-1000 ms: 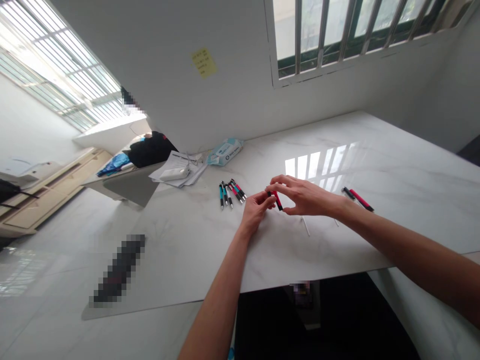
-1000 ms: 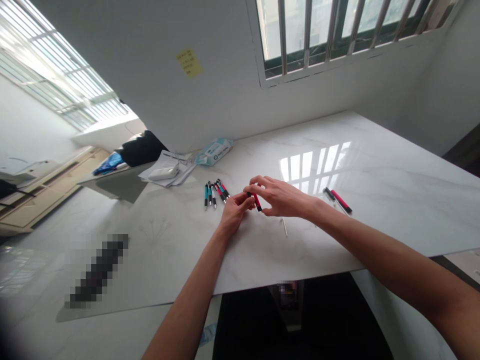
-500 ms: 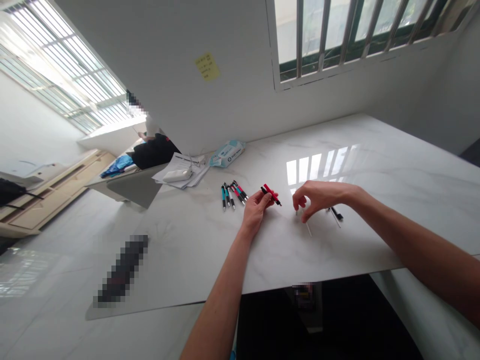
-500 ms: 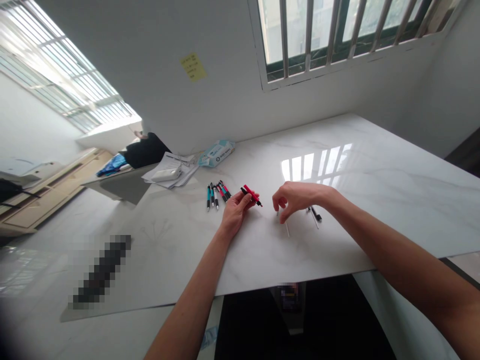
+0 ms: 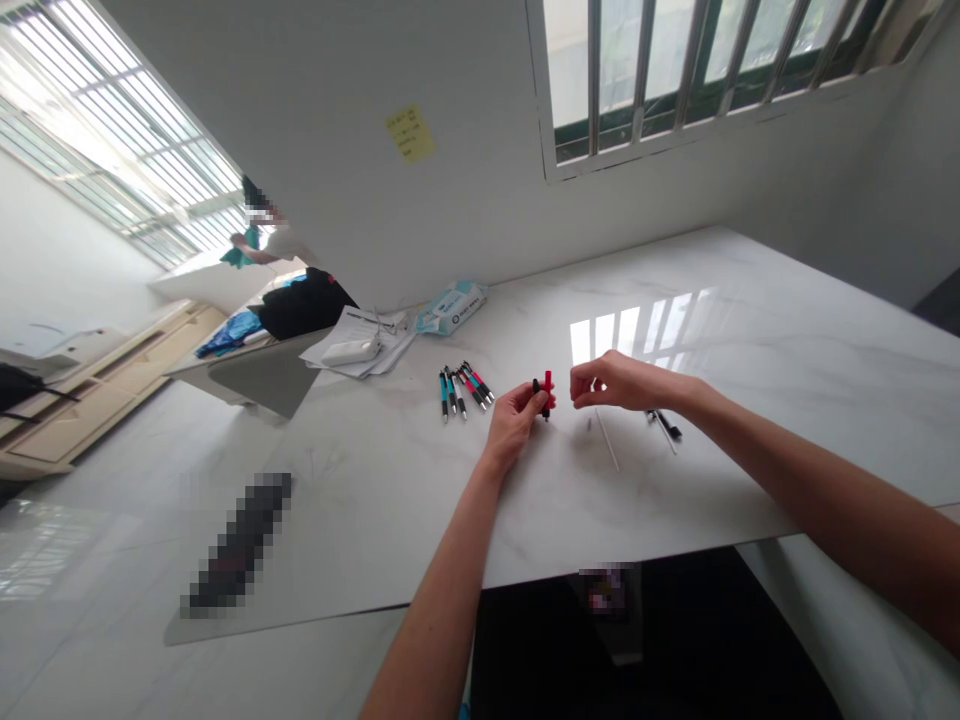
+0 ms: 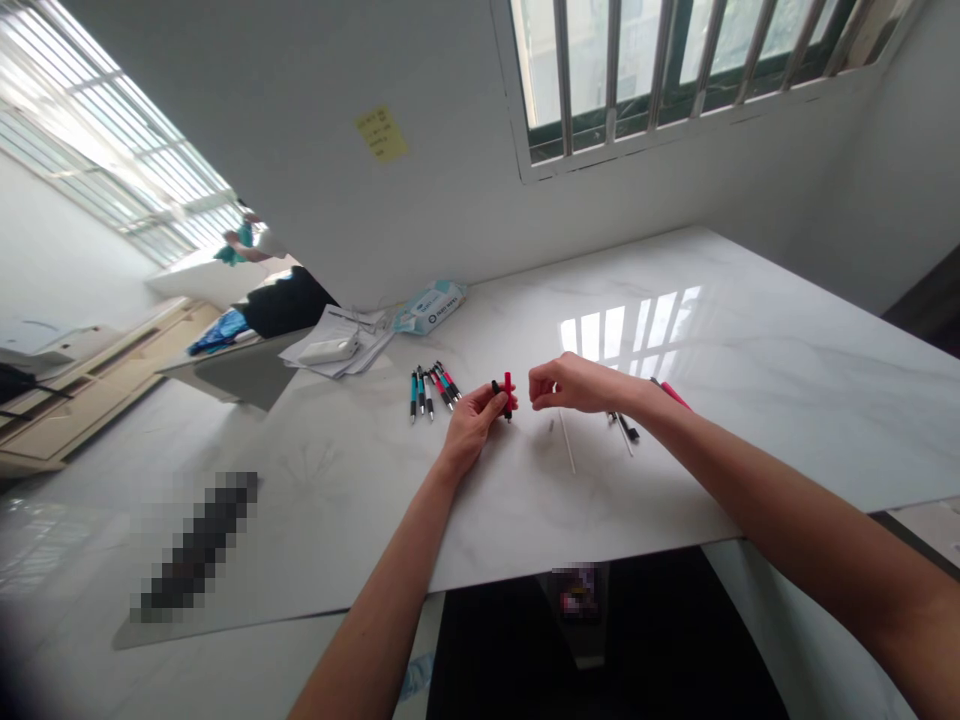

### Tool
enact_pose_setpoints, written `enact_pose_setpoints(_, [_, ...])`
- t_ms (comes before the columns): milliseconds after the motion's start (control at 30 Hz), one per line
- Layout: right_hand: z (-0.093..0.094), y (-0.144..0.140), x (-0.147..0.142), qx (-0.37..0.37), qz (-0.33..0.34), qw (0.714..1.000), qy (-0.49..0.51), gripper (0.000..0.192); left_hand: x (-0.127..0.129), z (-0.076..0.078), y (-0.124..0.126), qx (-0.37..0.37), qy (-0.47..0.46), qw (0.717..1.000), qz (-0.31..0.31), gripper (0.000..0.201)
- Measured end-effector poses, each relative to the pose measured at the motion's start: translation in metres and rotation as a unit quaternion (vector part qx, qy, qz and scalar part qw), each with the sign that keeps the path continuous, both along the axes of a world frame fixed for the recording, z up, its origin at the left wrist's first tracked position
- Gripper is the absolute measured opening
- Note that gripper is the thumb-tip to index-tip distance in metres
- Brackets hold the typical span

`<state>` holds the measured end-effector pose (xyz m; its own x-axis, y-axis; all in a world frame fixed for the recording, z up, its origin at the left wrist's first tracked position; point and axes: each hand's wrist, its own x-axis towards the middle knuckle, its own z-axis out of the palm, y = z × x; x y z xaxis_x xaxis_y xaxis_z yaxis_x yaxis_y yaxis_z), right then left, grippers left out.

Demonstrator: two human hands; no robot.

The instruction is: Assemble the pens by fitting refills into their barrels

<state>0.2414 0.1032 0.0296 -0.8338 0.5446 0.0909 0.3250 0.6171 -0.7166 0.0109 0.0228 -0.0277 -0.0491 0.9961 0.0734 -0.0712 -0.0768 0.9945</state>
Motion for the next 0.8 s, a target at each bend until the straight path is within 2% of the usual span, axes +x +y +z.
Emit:
enact_pose_setpoints(167, [-0.01, 0.004, -0.005, 0.032, -0.096, 0.989, 0.111, 0.021, 0.003, 0.005, -0.002, 0.003, 0.04, 0.999, -0.025, 0.042])
enact_pose_setpoints(267, [-0.011, 0.005, -0.007, 0.051, -0.111, 0.983, 0.137, 0.022, 0.005, 0.009, -0.005, -0.001, 0.063, 0.997, -0.038, 0.04])
enact_pose_setpoints(433, [-0.01, 0.001, -0.011, 0.041, -0.126, 0.977, 0.165, 0.025, 0.006, 0.008, -0.007, 0.004, 0.097, 0.993, -0.074, 0.039])
enact_pose_setpoints(567, [-0.011, -0.003, -0.015, -0.026, -0.133, 0.967, 0.217, 0.021, 0.007, 0.007, -0.007, 0.006, 0.102, 0.991, -0.084, 0.039])
enact_pose_setpoints(700, [-0.013, -0.007, -0.021, -0.146, -0.12, 0.941, 0.28, 0.034, 0.008, 0.009, -0.007, 0.011, 0.088, 0.993, -0.078, 0.037])
enact_pose_setpoints(800, [-0.015, -0.009, -0.023, -0.188, -0.103, 0.934, 0.287, 0.036, 0.009, 0.011, -0.007, 0.014, 0.08, 0.994, -0.074, 0.034])
